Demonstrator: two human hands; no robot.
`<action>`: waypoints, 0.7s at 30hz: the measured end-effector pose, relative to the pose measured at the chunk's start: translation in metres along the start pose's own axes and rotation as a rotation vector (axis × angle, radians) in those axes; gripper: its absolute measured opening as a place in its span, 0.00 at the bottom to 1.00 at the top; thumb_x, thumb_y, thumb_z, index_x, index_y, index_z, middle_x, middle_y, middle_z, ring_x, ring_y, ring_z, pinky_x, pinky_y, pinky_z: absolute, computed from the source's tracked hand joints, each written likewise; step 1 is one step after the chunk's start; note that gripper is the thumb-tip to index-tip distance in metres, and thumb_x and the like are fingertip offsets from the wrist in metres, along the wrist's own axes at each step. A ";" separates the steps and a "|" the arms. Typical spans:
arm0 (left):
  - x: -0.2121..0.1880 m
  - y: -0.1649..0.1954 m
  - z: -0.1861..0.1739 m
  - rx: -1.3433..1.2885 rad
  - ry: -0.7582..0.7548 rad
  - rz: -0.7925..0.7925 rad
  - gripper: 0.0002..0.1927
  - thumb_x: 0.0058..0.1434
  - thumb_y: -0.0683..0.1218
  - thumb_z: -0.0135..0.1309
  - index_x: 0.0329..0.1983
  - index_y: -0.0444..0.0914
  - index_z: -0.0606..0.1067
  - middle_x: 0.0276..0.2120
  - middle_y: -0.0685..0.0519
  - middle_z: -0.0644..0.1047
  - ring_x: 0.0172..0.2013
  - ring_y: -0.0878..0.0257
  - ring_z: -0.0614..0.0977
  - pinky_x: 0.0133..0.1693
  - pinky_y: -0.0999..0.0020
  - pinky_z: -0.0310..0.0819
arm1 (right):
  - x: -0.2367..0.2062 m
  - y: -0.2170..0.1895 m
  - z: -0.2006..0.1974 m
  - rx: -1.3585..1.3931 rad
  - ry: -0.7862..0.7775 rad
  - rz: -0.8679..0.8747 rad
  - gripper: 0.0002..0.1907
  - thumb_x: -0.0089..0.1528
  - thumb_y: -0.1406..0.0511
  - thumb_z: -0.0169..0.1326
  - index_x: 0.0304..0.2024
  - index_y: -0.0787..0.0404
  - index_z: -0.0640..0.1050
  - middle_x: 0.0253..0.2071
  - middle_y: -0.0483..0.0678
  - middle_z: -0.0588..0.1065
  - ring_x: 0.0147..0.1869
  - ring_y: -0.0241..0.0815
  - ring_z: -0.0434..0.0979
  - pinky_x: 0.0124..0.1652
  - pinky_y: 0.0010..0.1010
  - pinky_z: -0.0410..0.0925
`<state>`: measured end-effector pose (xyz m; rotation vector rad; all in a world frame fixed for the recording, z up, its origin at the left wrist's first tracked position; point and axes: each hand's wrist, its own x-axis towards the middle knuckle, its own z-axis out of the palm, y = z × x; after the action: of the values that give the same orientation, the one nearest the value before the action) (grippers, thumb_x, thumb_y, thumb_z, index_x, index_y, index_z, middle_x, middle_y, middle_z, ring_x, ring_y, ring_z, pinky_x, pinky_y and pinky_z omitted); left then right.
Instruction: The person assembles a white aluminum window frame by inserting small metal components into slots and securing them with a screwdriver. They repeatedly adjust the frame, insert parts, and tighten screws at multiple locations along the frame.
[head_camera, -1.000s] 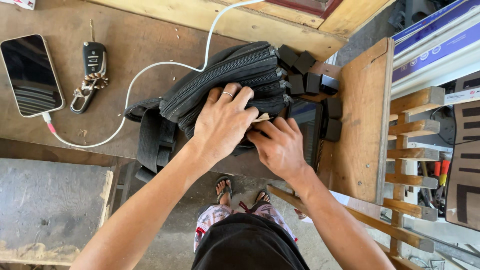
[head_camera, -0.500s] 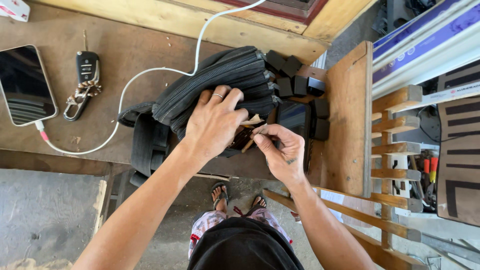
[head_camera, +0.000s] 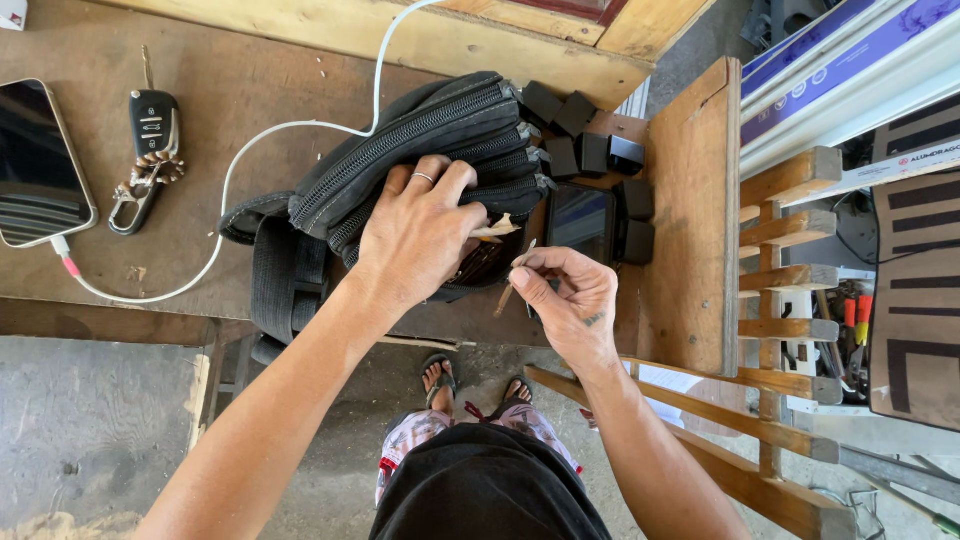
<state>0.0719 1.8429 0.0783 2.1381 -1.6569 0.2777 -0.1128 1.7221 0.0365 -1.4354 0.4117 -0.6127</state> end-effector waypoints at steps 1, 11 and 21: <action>0.000 0.000 0.000 -0.002 -0.004 0.000 0.05 0.52 0.43 0.60 0.32 0.43 0.83 0.48 0.51 0.73 0.55 0.51 0.73 0.52 0.52 0.66 | -0.001 0.000 -0.001 0.010 0.003 0.004 0.05 0.63 0.75 0.62 0.42 0.69 0.80 0.40 0.46 0.80 0.40 0.29 0.73 0.40 0.19 0.69; -0.007 0.006 -0.011 0.051 -0.019 0.099 0.10 0.47 0.48 0.65 0.34 0.43 0.83 0.50 0.49 0.73 0.58 0.49 0.71 0.54 0.53 0.65 | -0.012 -0.002 -0.010 0.078 0.013 0.075 0.07 0.64 0.74 0.61 0.45 0.71 0.81 0.40 0.49 0.81 0.41 0.31 0.78 0.41 0.20 0.71; -0.017 0.009 -0.027 -0.052 0.055 0.131 0.13 0.51 0.50 0.68 0.35 0.40 0.82 0.57 0.45 0.74 0.62 0.47 0.71 0.61 0.50 0.64 | -0.015 -0.007 -0.011 0.104 -0.010 0.002 0.07 0.66 0.73 0.58 0.46 0.70 0.79 0.42 0.50 0.80 0.44 0.35 0.81 0.44 0.24 0.75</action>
<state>0.0611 1.8682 0.0971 1.9699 -1.7562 0.3253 -0.1324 1.7223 0.0403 -1.3381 0.3678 -0.6168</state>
